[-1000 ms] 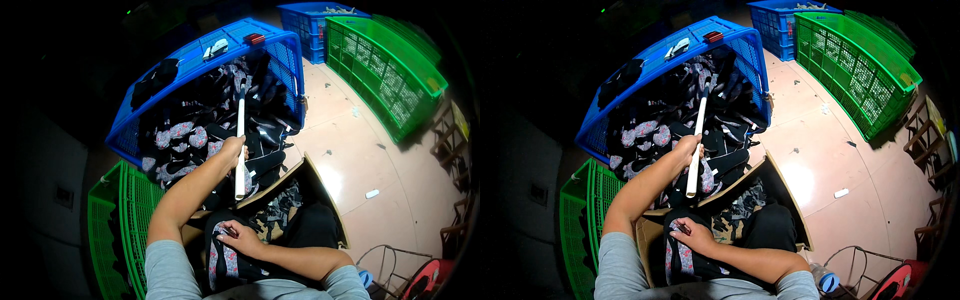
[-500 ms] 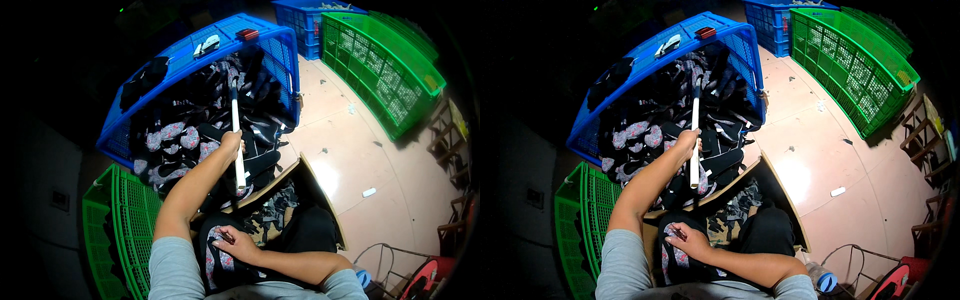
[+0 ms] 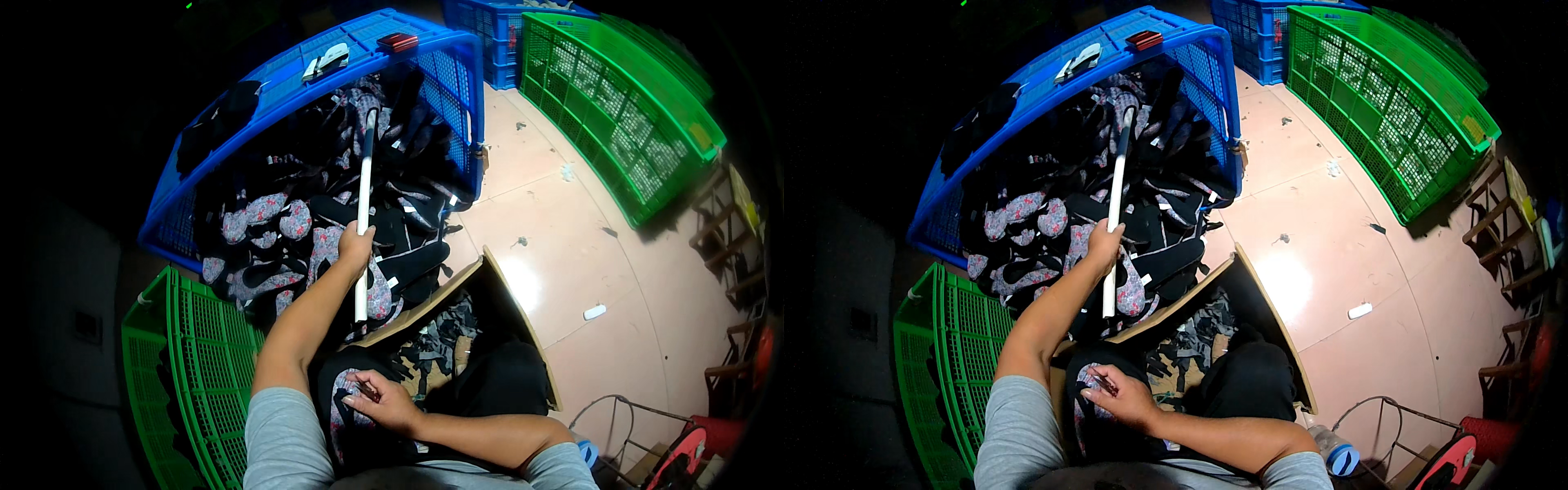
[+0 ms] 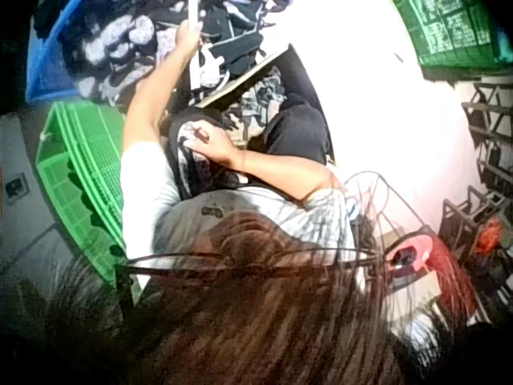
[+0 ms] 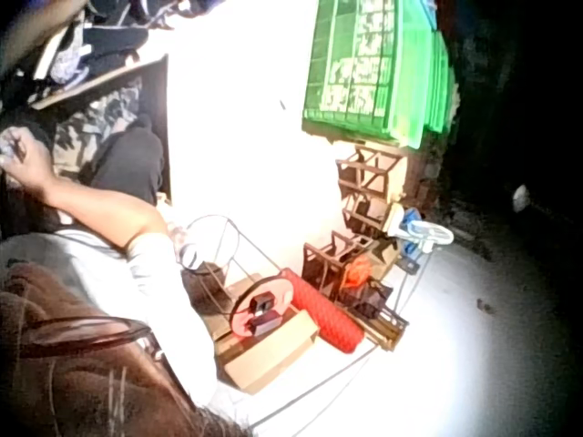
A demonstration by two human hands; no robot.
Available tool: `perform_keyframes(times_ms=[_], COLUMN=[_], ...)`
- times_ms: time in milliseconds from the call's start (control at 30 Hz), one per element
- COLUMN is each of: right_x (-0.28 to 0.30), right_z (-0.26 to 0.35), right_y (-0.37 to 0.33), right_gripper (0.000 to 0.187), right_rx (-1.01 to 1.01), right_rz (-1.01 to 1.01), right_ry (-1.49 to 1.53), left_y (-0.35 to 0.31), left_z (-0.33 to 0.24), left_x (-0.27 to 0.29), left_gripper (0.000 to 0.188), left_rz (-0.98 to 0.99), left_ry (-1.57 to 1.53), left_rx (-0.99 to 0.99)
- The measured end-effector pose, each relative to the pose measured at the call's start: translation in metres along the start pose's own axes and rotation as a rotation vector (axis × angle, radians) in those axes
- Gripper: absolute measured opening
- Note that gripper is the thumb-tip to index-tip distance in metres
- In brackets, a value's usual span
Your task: The person sits on the floor and repairs a floral-patterned slipper by hand. They use a white cylindrical tool to press and shape the sole, then stitch the sole to the upper using a needle and thread. The person handles the slipper repeatedly, turning it over to work on different sections.
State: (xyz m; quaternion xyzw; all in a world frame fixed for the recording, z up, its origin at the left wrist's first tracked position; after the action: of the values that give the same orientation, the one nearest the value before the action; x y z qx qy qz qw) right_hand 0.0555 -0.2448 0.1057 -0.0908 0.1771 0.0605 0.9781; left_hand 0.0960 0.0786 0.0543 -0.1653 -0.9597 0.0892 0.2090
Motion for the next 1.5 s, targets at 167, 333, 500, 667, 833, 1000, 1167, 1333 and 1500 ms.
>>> perform_keyframes(times_ms=[167,333,500,667,833,1000,1167,1333,1500], right_x=[-0.004,-0.005,-0.012,-0.013,-0.013,-0.017,-0.017,-0.022,-0.020], right_z=[0.012,0.012,0.018,0.010,0.005,0.003,0.003,0.005,-0.002], right_y=[-0.004,-0.003,-0.006,-0.006,-0.004,-0.005,-0.005,-0.005,-0.002], right_gripper=[0.044,0.041,0.036,0.036,0.035,0.035,0.036,0.034,0.033], right_rx=[0.059,0.095,0.126,0.169,0.145,0.158,0.135,0.111,0.111], right_rz=[-0.015,-0.017,-0.008,-0.041,-0.009,0.022,0.045,0.077,0.114], right_ry=[-0.086,-0.094,-0.044,-0.064,0.000,0.041,-0.004,-0.015,-0.031], left_y=[0.007,-0.065,-0.124,-0.170,-0.225,-0.317,-0.374,-0.420,-0.444], left_z=[0.036,0.005,0.020,0.020,0.035,0.030,0.059,0.063,0.044], left_x=[0.046,0.069,0.111,0.170,0.218,0.241,0.285,0.365,0.411], left_gripper=[0.026,0.027,0.043,0.046,0.049,0.049,0.052,0.056,0.056], left_rz=[-0.112,0.048,0.045,-0.001,-0.001,-0.011,-0.147,-0.360,-0.446], left_ry=[0.139,-0.033,-0.001,0.269,0.363,0.286,0.257,0.431,0.644], left_rx=[-0.223,-0.087,-0.108,-0.223,-0.313,0.040,-0.029,-0.049,-0.033])
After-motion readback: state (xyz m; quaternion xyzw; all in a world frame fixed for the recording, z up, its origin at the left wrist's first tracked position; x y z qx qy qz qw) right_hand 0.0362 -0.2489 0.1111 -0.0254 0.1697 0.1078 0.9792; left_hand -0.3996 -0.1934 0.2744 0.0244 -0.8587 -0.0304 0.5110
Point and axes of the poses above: each hand's wrist, its own y-axis towards the middle knuckle, its own x-axis out of the back of the hand, z = x × y, the point moved 4 cm from there along y, towards the middle knuckle, and after that the axes turned 5 degrees about z, right-handed, at the moved point
